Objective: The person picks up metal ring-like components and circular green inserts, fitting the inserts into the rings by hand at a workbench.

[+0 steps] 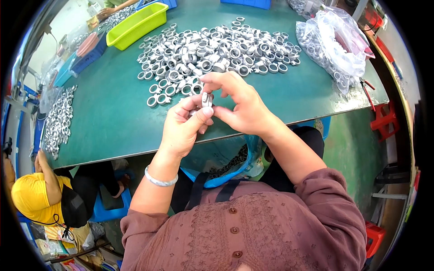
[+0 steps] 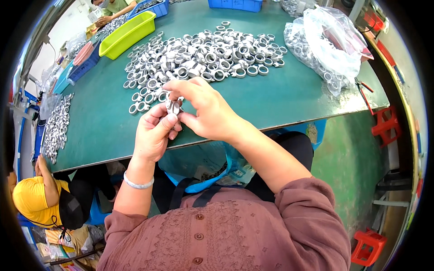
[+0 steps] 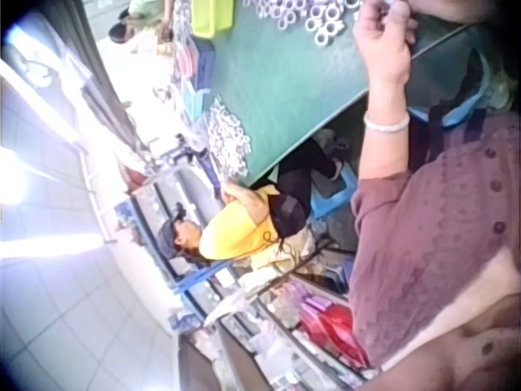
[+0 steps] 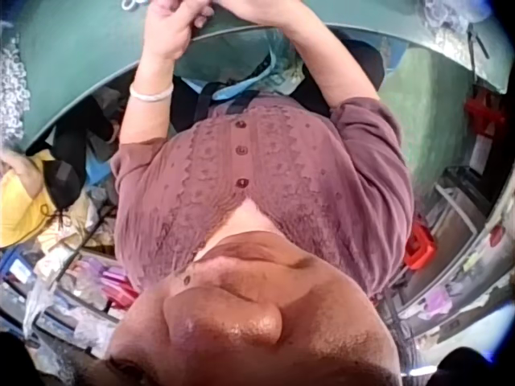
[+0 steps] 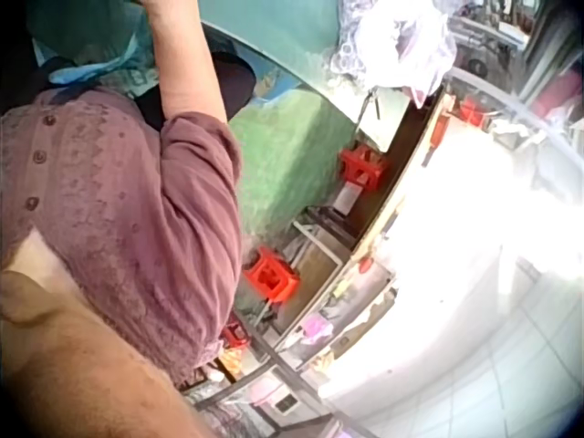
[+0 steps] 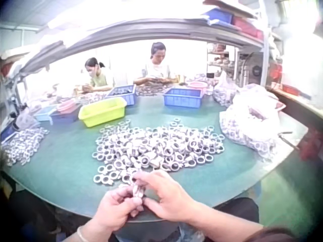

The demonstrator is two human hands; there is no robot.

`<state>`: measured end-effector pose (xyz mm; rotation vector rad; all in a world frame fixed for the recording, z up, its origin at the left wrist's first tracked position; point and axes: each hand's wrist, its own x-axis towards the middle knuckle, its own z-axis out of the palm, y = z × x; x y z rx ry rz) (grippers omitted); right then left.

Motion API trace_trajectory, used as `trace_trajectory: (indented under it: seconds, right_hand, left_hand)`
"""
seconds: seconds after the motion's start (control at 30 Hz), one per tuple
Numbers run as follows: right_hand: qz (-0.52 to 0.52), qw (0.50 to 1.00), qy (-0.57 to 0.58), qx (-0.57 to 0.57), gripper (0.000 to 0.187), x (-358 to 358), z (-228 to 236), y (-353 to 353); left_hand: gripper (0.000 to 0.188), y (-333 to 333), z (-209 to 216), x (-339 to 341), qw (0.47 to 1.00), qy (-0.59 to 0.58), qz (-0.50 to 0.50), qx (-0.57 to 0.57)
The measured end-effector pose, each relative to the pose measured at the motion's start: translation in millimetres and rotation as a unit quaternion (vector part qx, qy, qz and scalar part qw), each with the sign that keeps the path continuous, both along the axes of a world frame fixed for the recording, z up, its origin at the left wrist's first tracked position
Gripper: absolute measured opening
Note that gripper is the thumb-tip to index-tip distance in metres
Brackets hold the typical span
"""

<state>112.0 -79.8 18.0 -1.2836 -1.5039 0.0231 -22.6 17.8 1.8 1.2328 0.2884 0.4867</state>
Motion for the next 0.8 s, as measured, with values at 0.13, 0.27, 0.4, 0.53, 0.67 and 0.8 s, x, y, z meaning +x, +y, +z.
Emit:
trace_trajectory:
  seconds: [0.13,0.27,0.4,0.53,0.67,0.8]
  right_hand:
    - [0.03,0.999,0.025,0.0,0.051,4.5,-4.6,-6.2]
    - [0.077,0.994,0.071,-0.015,0.046,6.8,-6.5,-10.1]
    - [0.079,0.992,0.101,-0.005,0.04,6.7,-8.5,-10.3]
    - [0.07,0.992,0.103,-0.019,0.037,5.1,-4.5,-13.2]
    - [0.042,0.995,0.081,-0.026,0.03,4.7,-4.7,-14.7]
    - [0.077,0.98,0.174,-0.058,0.022,4.3,-9.5,-15.8]
  left_hand:
    - [0.03,-7.2,3.5,1.1,0.999,-0.008,0.036,0.036]
    - [0.031,-10.5,3.9,1.7,0.997,-0.005,0.057,0.047]
    - [0.031,-10.5,0.9,2.2,0.995,-0.01,0.059,0.074]
    - [0.028,-11.5,0.8,1.6,0.992,0.001,0.062,0.106]
    - [0.027,-17.1,2.4,2.9,0.989,-0.011,0.084,0.124]
    - [0.029,-18.0,-2.3,5.0,0.979,-0.04,0.108,0.166]
